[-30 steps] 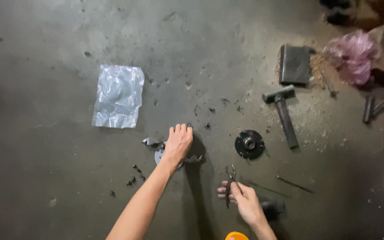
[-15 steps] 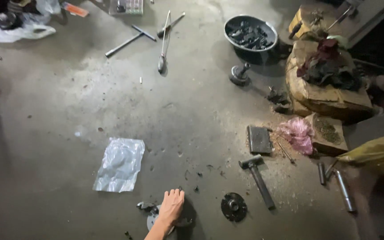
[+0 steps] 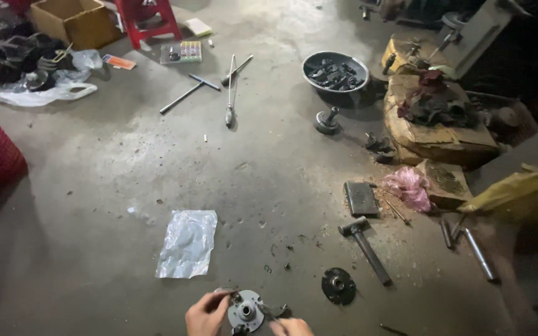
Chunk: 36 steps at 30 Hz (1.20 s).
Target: Assembling or disassembling a centrifugal clutch assembly using pliers to manipulate springs and clips on the floor
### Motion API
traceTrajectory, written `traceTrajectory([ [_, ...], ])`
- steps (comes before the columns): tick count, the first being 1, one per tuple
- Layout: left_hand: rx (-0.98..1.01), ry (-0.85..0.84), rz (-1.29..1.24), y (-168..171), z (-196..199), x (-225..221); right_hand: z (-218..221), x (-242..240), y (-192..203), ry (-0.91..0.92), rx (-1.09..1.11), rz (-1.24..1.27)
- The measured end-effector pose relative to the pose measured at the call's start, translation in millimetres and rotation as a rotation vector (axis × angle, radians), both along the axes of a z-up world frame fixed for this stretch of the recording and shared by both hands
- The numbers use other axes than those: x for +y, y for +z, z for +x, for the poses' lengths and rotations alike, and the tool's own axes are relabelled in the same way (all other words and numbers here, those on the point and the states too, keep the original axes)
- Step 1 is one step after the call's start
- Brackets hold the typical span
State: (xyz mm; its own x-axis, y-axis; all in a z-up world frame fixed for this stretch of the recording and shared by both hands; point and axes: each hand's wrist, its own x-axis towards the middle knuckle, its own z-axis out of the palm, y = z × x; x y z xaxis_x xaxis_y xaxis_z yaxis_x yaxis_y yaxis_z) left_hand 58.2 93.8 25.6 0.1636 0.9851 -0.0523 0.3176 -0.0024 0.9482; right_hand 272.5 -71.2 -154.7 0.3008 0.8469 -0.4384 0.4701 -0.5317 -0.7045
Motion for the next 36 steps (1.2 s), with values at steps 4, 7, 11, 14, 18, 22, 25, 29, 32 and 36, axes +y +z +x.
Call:
traceTrajectory([
  [4,-0.432,0.062,-0.17,-64,-11,-26,-56,27,205,0.091,0.117,0.074],
  [7,-0.366,0.139,-0.073,-54,-16,-40,-70,25,192,0.092,0.097,0.142],
  [11,-0.13,0.065,0.18,-16,-20,-53,-77,12,168,0.153,0.182,0.107],
  [14,-0.042,-0.004,0.409,-36,-22,-56,-81,5,176,0.143,0.088,0.098],
  [18,0.045,-0.077,0.548,-72,-25,-59,-75,8,208,0.177,0.095,0.026],
  [22,0.07,-0.058,0.505,-51,-19,-67,-81,3,198,0.154,-0.049,0.049],
  [25,0.05,-0.06,0.511,-26,-16,-75,-85,-1,188,0.156,-0.175,0.15],
  [29,0.038,-0.039,0.348,2,-13,-86,-82,0,206,0.11,-0.14,0.207],
  [32,-0.008,-0.026,0.345,29,-10,-89,-84,1,208,0.095,-0.128,0.29],
  [36,-0.099,-0.044,0.409,54,-14,-97,-96,0,230,0.038,-0.099,0.405],
])
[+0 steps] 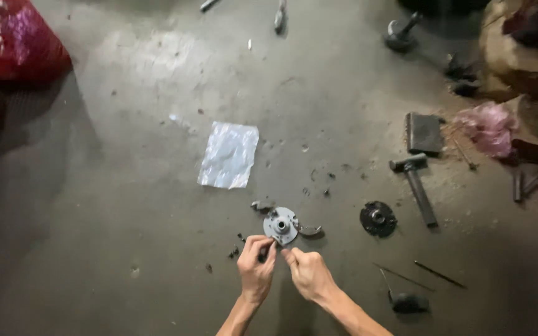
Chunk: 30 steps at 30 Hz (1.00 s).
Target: Assembling or disassembling a centrifugal clutch assembly using pliers to manipulate springs and clips on the floor
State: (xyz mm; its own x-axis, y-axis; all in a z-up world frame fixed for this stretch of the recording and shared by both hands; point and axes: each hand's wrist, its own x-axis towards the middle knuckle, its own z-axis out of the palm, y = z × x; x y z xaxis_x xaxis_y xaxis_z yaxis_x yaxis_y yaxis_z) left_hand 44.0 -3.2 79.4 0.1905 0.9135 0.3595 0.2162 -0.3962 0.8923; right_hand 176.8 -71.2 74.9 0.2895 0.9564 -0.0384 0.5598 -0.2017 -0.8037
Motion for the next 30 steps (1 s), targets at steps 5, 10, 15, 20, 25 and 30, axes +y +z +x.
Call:
traceTrajectory([
  [5,0.036,-0.029,-0.005,-14,-2,1,2,1,-15,0.04,0.061,-0.034],
  [10,0.027,-0.026,-0.042,-8,-1,4,4,2,-17,-0.031,0.06,-0.091],
  [15,-0.279,0.006,-0.97,-37,-4,7,22,8,-27,-0.164,0.764,-0.235],
  [20,-0.533,0.05,-1.181,-12,6,-2,18,16,-4,-0.298,0.971,-0.236],
  [25,-0.55,0.069,-1.217,-7,9,0,16,22,1,-0.306,0.94,-0.236],
  [30,-0.01,-0.1,-0.761,-60,-1,21,26,21,-47,-0.319,0.71,-0.238],
])
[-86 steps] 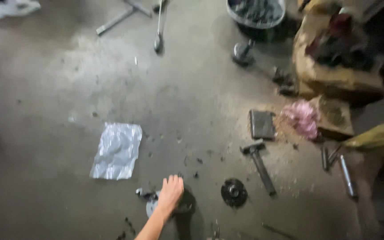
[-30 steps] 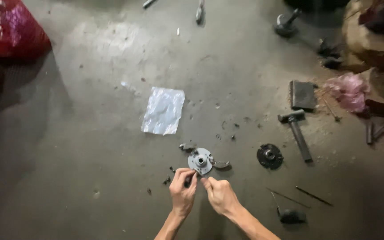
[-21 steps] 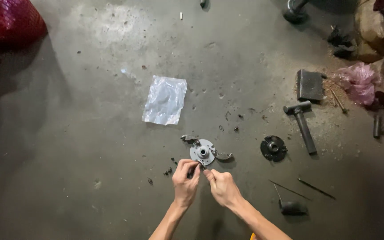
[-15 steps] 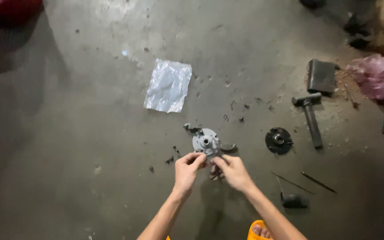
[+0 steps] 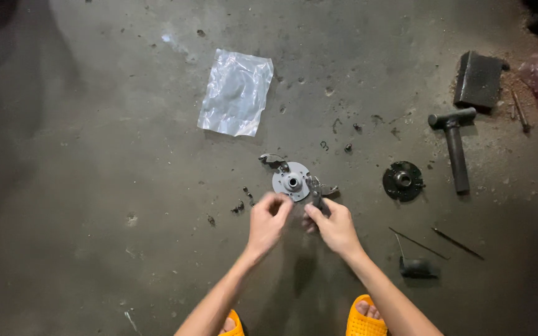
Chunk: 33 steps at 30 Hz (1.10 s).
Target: Assembling or disassembling a centrifugal clutch assembly using pliers to manipulate springs and clips on the floor
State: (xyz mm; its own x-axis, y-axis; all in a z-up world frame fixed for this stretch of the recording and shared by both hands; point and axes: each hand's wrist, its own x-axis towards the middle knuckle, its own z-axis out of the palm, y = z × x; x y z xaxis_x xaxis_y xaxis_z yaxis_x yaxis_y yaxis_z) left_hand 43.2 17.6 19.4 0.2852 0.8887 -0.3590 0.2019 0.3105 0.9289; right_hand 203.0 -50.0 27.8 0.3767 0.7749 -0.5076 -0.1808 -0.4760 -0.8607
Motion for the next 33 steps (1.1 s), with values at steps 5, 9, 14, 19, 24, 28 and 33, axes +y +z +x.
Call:
traceTrajectory([
  [5,0.57,-0.554,0.99,-18,12,88,33,-3,-51,0.331,-1.035,0.205],
  [9,0.757,-0.738,0.974,-48,11,108,51,15,-52,0.603,-1.367,0.228],
  [14,0.739,-0.609,1.002,-63,-3,80,86,28,-86,0.703,-1.39,0.211],
  [19,0.503,-0.442,0.76,-42,-8,55,84,44,-49,0.835,-1.374,0.179],
  [24,-0.039,-0.016,-0.275,-22,-8,50,52,31,-35,0.282,-0.435,0.183],
  [28,-0.116,0.008,-0.4,-19,-6,46,24,41,-21,0.076,-0.021,0.105],
  [33,-0.091,-0.017,-0.366,-12,-2,48,14,62,4,0.121,0.07,0.065],
])
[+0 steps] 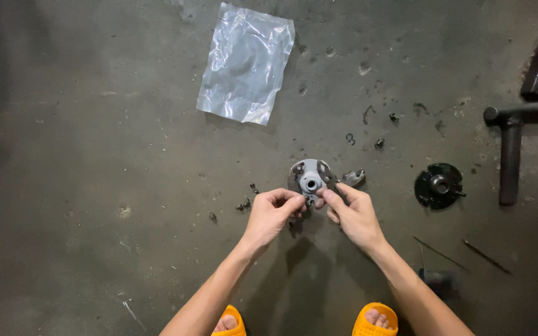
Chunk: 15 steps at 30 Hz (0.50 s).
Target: Assembling or disassembling a centrifugal clutch assembly using pliers to manipulate springs and clips on the floor
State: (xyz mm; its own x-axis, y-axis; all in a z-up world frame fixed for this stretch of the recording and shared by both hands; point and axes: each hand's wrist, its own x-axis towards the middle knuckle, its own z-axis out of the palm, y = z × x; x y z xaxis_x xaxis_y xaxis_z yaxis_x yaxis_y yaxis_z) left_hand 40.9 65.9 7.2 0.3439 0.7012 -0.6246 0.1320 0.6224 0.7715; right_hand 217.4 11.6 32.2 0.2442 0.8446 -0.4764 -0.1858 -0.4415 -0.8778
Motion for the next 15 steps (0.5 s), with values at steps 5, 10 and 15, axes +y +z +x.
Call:
traceTrajectory([
  [5,0.199,-0.364,0.834,-37,2,53,7,-45,-22,0.234,-0.283,-0.08],
  [10,0.333,-0.655,0.935,-62,24,85,4,-80,-24,0.502,-0.384,-0.317],
  [15,0.406,-0.723,0.859,-80,31,86,4,-106,-33,0.281,-0.007,-0.563],
])
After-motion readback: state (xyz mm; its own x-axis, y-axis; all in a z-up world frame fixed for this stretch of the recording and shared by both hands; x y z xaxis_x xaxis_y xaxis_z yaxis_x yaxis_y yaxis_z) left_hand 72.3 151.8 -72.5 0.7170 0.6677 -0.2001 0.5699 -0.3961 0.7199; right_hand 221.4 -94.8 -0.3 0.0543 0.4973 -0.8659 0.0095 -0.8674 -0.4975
